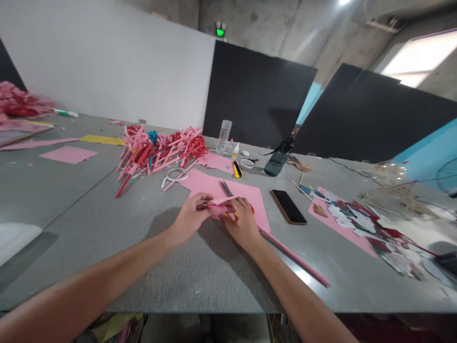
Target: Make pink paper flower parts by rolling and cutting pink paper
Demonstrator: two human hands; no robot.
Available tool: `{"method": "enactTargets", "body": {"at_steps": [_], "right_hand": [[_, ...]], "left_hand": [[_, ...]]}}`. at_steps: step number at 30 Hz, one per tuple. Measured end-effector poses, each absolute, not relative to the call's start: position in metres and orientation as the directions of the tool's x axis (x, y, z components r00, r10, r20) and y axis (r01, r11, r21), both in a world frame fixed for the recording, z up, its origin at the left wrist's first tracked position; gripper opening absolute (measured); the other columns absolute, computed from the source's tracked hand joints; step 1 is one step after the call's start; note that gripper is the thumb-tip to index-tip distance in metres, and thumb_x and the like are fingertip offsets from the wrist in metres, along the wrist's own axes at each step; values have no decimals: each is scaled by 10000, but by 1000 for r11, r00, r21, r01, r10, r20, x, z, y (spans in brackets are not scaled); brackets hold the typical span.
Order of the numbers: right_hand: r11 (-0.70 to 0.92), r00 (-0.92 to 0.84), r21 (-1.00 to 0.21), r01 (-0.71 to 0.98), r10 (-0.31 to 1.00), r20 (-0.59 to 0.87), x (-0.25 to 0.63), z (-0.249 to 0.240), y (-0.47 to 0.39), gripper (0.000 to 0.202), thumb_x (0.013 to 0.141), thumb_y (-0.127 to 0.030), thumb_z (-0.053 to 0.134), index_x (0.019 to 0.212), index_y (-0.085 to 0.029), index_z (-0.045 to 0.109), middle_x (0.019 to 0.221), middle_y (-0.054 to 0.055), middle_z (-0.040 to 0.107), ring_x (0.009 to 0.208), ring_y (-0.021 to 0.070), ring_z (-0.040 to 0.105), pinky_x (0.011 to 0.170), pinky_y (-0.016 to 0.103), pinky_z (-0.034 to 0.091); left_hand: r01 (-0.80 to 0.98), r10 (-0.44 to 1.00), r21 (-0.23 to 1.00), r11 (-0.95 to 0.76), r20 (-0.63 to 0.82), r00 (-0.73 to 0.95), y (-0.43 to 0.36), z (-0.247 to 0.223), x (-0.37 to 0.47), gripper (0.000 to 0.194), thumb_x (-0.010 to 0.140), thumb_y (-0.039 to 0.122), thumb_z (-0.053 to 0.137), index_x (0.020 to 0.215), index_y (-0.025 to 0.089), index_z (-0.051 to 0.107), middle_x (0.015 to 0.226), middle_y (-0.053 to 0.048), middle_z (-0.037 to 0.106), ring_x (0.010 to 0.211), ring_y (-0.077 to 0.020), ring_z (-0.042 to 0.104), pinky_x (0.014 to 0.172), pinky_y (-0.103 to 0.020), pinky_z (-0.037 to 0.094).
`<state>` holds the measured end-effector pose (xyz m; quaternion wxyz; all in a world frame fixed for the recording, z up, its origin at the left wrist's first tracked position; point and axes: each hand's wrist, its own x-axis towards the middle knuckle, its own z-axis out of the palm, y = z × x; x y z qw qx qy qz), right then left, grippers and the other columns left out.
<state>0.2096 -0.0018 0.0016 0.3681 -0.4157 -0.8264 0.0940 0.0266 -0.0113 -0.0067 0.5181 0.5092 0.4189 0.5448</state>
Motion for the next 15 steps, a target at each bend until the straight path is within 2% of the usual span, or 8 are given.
{"method": "enactTargets", "body": {"at_steps": [3,6,9,13,15], "right_hand": [[601,-332,-541,588,789,516,212,2,2,81,883,-212,630,964,-212,626,1046,85,643,993,270,549,857,388,431],[595,-352,-627,503,804,480,214,0,6,89,925,-226,585,990,-217,645,1089,81,644,992,249,572,856,369,438],[589,-358,-674,446,807,469,215,-6,9,124,882,-144,583,954,-212,657,1073,75,648,975,237,580,837,353,442],[576,-309,-689,441,818,486,214,-11,10,116,782,-86,625,764,-199,606,923,57,643,882,226,566,767,331,433],[569,-284,-706,420,822,494,212,-9,7,145,745,-80,647,707,-198,573,925,53,645,884,223,560,763,327,429]], "left_hand": [[-154,994,983,-98,103,24,-9,-8,24,361,714,192,708,1064,158,627,1048,-74,676,930,-176,640,804,-286,503],[-124,992,987,-99,107,60,-10,-6,25,328,724,186,691,1045,159,628,1036,-67,675,945,-175,632,839,-291,490],[-118,994,990,-78,87,71,-13,-3,29,321,712,172,678,1030,161,630,1020,-58,672,937,-178,626,832,-286,479],[-99,989,991,-92,102,103,-15,-2,33,207,763,226,630,959,162,646,942,-46,666,876,-175,611,797,-282,458],[-61,988,993,-104,110,110,-15,-3,33,171,774,228,608,926,163,651,905,-43,668,859,-180,608,784,-285,449]]}}
